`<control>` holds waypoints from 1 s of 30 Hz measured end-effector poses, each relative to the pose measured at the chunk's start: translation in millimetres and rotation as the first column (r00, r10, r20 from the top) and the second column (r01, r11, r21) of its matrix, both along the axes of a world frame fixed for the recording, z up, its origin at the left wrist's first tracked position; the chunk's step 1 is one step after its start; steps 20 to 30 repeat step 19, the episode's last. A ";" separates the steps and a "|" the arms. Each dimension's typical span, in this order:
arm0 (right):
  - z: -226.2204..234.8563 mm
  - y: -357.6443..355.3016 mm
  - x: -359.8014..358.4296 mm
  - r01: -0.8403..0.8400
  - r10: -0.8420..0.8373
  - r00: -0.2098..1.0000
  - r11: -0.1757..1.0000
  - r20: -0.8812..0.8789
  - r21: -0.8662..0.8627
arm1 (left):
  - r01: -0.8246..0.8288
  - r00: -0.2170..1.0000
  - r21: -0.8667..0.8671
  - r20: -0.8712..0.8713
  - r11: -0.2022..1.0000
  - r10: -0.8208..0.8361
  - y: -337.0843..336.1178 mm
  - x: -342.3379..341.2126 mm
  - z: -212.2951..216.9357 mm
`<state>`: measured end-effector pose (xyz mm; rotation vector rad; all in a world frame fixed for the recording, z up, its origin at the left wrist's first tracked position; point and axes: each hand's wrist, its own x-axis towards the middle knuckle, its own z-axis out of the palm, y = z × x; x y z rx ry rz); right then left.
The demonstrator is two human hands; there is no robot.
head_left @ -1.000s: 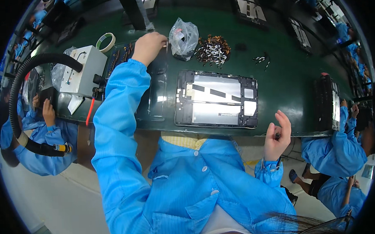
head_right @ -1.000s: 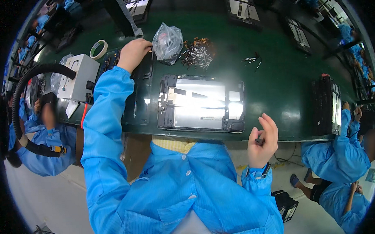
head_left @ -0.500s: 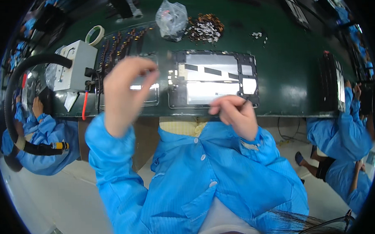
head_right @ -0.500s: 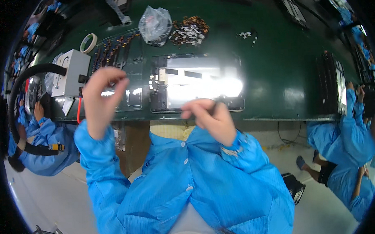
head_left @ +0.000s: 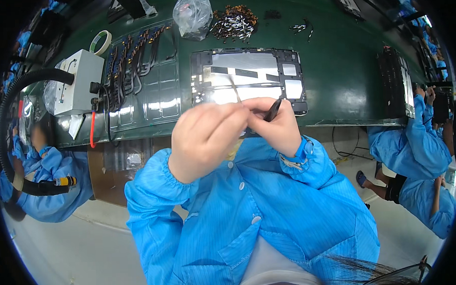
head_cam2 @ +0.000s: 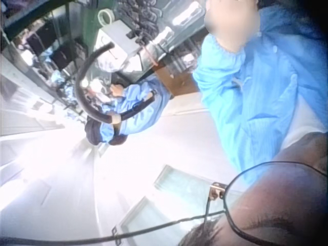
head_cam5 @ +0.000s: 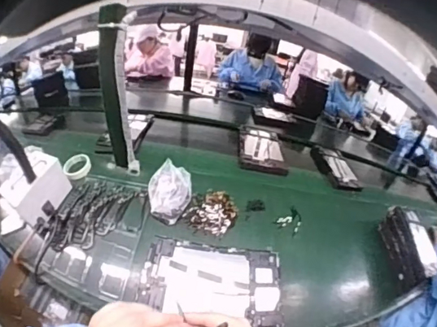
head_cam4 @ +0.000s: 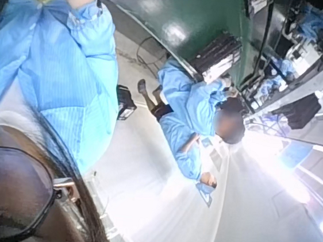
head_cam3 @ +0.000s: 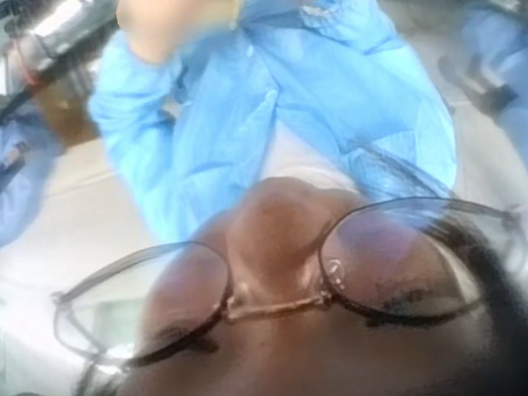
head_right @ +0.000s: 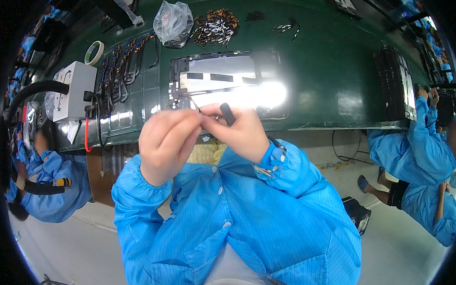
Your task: Repairing a tablet device by adjusting internal ribbon cables and components using tools.
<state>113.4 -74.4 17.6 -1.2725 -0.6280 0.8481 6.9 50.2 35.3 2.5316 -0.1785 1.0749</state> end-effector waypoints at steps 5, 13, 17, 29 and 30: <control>12.5 -8.6 -4.4 0.077 -0.042 0.949 0.992 0.313 -0.101 | -0.103 0.993 -0.088 -0.059 0.991 0.098 0.7 11.8 3.5; 7.9 -9.1 -8.4 0.141 -0.113 0.659 0.990 0.743 0.025 | -0.101 0.986 -0.014 -0.134 0.995 0.098 1.4 2.7 15.7; 10.9 -10.1 -8.7 0.117 -0.082 0.612 0.993 0.787 0.012 | -0.095 0.984 0.063 -0.144 0.994 0.103 0.5 -2.6 19.3; 13.1 -11.2 -10.1 0.115 -0.055 0.615 0.993 0.787 -0.021 | -0.130 0.985 0.159 -0.090 0.979 0.145 -1.2 -1.3 15.6; 13.1 -11.2 -10.1 0.115 -0.055 0.615 0.993 0.787 -0.021 | -0.130 0.985 0.159 -0.090 0.979 0.145 -1.2 -1.3 15.6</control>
